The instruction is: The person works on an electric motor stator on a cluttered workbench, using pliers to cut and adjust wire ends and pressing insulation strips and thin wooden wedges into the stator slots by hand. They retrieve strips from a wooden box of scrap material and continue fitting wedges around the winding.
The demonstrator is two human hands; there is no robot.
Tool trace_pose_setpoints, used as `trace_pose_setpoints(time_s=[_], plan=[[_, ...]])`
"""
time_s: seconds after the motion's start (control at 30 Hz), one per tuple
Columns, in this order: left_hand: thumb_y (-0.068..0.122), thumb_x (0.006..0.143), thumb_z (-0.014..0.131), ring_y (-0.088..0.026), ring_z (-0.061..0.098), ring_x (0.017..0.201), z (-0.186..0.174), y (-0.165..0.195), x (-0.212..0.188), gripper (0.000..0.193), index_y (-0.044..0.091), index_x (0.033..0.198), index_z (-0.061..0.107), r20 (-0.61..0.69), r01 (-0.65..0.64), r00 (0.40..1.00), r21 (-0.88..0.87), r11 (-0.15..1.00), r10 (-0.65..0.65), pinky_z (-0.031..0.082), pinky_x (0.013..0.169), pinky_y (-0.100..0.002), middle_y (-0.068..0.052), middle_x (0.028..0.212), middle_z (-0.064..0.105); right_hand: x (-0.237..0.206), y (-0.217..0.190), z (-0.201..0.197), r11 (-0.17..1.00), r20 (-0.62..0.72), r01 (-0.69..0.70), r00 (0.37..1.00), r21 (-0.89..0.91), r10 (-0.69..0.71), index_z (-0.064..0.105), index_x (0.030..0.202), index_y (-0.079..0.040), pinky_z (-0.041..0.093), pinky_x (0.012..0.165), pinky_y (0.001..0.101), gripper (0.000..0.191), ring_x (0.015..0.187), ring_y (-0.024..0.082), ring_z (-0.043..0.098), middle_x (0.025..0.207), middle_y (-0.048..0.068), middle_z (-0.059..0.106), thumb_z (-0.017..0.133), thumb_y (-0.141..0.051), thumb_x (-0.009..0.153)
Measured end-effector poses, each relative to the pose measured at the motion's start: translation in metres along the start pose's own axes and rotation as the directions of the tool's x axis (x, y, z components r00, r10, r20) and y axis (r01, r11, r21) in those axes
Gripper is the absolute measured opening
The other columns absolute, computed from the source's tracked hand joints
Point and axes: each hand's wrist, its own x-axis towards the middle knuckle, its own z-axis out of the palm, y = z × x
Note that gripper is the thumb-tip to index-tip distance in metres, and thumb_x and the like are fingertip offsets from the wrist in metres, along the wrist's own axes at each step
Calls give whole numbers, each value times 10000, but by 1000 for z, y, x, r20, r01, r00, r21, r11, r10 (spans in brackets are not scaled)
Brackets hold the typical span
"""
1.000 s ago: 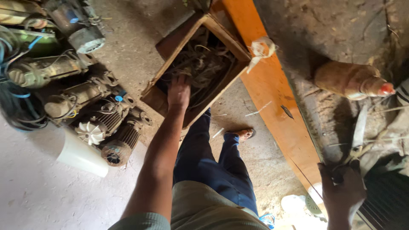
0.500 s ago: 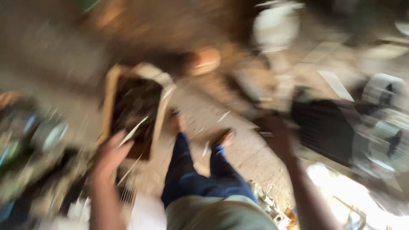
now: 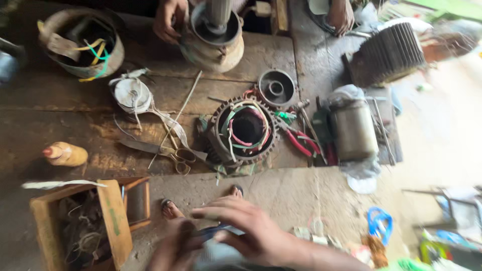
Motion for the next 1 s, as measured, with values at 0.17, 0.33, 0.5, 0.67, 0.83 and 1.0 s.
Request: trace_pose_setpoints(time_s=[0.17,0.33,0.5,0.67,0.83,1.0], plan=[[246,1003,654,-189,660,1156,80,91,52,339,80,1287,573,392,162,912,-79,984,-119,474,1004,-375,-41,1217,700,-82,30,-57,981,-257,84,966,177,-36,693,1193,-33,587,985,415,248,1172,310,727,1232,178,738,622,9,959],[296,961,683,-235,731,995,102,134,83,247,71,1063,691,339,192,913,139,971,-229,534,908,-351,-95,1015,741,-104,71,-126,964,-666,-112,703,240,248,622,1204,-31,546,703,253,191,772,120,648,908,68,683,629,-30,1014],[231,958,706,-280,743,947,120,122,89,208,42,1026,653,310,46,946,162,986,-96,555,852,-380,-117,948,727,-65,105,-130,911,-669,-393,712,-127,214,742,1074,-41,517,635,250,154,720,120,635,895,57,697,728,-50,921],[194,944,708,-310,709,904,110,120,105,143,62,990,680,323,-37,945,284,958,-60,548,802,-399,-118,932,733,-39,103,-104,881,-710,-420,688,-217,153,739,1047,-50,539,621,258,160,700,133,692,883,84,695,750,-40,888],[181,951,699,-320,701,931,101,121,139,137,66,1016,664,360,-136,932,252,958,38,544,817,-408,-111,958,724,-30,104,-91,889,-722,-441,654,-123,225,748,1002,-51,566,627,249,119,726,114,730,885,62,707,748,-37,884],[170,925,712,-291,667,966,111,112,158,239,79,1144,676,360,-428,887,405,808,290,495,835,-425,-73,1035,700,-53,105,-76,897,-680,-416,614,152,400,679,1122,-37,544,657,247,241,767,98,684,895,58,709,698,17,887]])
